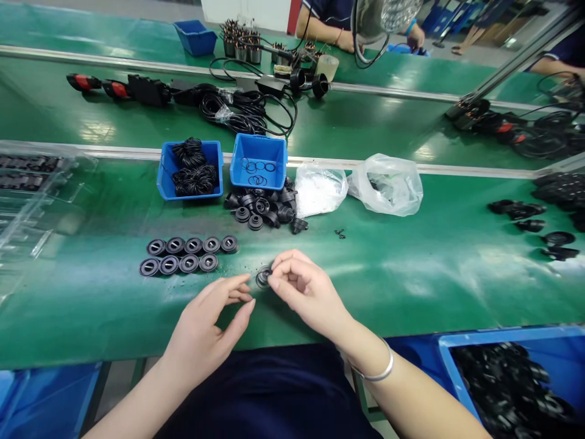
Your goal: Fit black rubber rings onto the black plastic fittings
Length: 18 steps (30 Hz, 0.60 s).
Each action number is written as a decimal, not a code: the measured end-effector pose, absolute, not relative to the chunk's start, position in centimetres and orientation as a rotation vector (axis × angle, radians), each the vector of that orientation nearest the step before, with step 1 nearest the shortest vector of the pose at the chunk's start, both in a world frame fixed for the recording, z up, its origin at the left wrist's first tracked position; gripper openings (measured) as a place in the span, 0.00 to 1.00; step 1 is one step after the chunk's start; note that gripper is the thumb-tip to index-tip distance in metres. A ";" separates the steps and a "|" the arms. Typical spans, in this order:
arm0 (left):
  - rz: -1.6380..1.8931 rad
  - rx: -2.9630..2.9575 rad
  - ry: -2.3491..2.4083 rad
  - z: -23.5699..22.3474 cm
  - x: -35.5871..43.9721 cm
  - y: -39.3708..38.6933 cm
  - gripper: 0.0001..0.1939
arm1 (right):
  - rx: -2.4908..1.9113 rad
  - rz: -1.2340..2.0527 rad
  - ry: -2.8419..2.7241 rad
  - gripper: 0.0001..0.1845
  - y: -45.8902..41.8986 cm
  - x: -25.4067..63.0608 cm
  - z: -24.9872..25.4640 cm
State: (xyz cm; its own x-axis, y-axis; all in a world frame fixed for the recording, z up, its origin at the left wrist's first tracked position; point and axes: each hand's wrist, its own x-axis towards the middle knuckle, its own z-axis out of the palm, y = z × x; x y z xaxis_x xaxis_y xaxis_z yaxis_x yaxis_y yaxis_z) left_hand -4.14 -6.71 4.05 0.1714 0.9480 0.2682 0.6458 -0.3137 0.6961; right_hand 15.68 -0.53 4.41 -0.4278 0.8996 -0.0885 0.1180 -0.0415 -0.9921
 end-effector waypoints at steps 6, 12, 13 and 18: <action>0.969 2.476 1.429 2.4 -4.7 -6.8 0.19 | -1.259 1.680 -1.429 0.13 0.8 16.0 3.5; 0.941 2.641 1.261 1.9 -4.4 -6.7 0.17 | -1.264 1.653 -1.462 0.11 1.0 15.8 3.1; 0.933 2.664 1.238 1.9 -4.4 -6.6 0.16 | -1.262 1.645 -1.467 0.10 1.0 15.8 3.1; 0.882 2.768 1.156 1.9 -4.0 -6.2 0.15 | -1.243 1.626 -1.488 0.10 1.0 15.8 2.9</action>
State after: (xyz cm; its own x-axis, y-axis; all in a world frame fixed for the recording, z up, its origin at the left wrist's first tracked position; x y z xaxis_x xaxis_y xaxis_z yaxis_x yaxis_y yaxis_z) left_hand -4.03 -6.16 1.91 0.5675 0.6587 0.4940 0.6501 -0.7266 0.2221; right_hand 15.83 1.03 2.95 -0.3801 0.8942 -0.2364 0.1567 -0.1897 -0.9693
